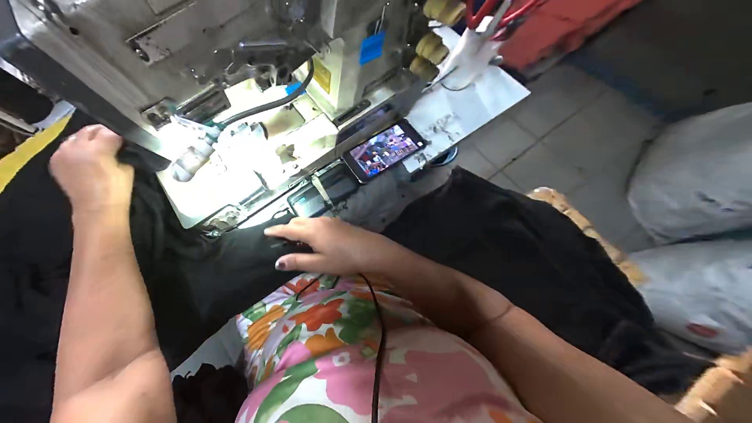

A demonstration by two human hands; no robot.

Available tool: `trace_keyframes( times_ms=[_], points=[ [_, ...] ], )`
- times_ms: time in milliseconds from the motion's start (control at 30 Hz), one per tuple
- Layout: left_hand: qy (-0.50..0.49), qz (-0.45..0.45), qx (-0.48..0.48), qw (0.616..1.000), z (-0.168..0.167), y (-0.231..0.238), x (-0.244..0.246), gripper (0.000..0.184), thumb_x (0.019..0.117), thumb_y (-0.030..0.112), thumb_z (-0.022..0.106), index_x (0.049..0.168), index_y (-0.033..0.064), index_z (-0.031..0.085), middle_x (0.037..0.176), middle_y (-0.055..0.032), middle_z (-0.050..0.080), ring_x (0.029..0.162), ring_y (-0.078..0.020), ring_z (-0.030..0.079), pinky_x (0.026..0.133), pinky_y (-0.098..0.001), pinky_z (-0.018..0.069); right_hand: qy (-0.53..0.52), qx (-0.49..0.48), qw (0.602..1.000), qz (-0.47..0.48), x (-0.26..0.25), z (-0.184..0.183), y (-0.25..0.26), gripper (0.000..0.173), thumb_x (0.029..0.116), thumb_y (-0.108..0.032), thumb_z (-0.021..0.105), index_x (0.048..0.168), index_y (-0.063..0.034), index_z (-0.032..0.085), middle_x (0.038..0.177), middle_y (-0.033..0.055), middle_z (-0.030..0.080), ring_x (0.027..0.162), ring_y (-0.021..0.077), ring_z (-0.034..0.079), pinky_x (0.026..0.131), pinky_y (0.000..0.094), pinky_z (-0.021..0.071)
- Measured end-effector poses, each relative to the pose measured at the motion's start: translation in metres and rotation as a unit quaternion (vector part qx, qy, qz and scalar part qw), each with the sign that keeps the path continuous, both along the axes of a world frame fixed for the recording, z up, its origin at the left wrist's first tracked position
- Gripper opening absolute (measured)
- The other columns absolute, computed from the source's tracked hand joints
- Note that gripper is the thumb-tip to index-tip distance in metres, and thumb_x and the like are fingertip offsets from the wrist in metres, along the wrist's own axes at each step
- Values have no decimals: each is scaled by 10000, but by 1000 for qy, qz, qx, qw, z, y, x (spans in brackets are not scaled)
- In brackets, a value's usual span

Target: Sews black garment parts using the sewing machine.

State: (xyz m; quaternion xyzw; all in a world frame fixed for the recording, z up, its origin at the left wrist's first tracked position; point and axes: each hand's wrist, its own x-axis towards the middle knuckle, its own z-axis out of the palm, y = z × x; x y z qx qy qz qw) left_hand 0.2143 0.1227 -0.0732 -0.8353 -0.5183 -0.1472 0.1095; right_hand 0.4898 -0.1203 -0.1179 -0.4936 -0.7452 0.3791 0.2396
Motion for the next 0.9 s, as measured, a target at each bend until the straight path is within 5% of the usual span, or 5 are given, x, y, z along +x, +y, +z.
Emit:
trace_keyframes(
  times_ms=[167, 300, 500, 733, 900],
  points=[
    [-80, -72, 177, 978, -5, -86, -30, 377, 978, 37, 505, 1321, 55, 660, 1290, -218, 693, 1227, -442, 640, 1048, -596, 462, 28, 177, 976, -125, -2, -2, 13, 322, 1036, -225, 599, 1326, -134, 705, 1026, 83, 732, 911, 198, 702, 809, 422, 590],
    [-105, -102, 204, 968, -5, -128, -17, 342, 966, 83, 599, 1291, 102, 702, 1269, -151, 722, 1234, -371, 656, 1079, -564, 460, -109, 261, 938, -198, -48, 3, 64, 296, 1013, -287, 596, 934, -62, 772, 827, 146, 733, 785, 337, 725, 671, 535, 563],
    [-150, -87, 206, 963, -11, -127, -13, 334, 936, 63, 612, 1238, 115, 745, 1232, -102, 747, 1207, -309, 681, 1049, -511, 488, -221, 276, 916, -192, -96, 17, 113, 301, 996, -210, 554, 1226, -165, 743, 1191, 200, 703, 1193, 444, 613, 974, 662, 435],
    [-193, -92, 200, 956, -12, -123, -17, 292, 976, 123, 629, 1238, 158, 752, 1245, -60, 744, 1229, -285, 659, 1043, -482, 478, -3, 255, 952, -166, -64, -2, 69, 286, 989, -333, 650, 1092, -111, 800, 888, 97, 747, 778, 250, 696, 702, 493, 565],
    [-181, -81, 9, 980, 44, -123, -63, 352, 918, 155, 700, 1264, 90, 704, 1281, -158, 676, 1207, -296, 645, 1025, -495, 522, -129, 78, 981, -120, -72, -38, 56, 383, 913, -342, 724, 1241, -146, 745, 1151, 128, 743, 1079, 330, 705, 908, 599, 550]
  ],
)
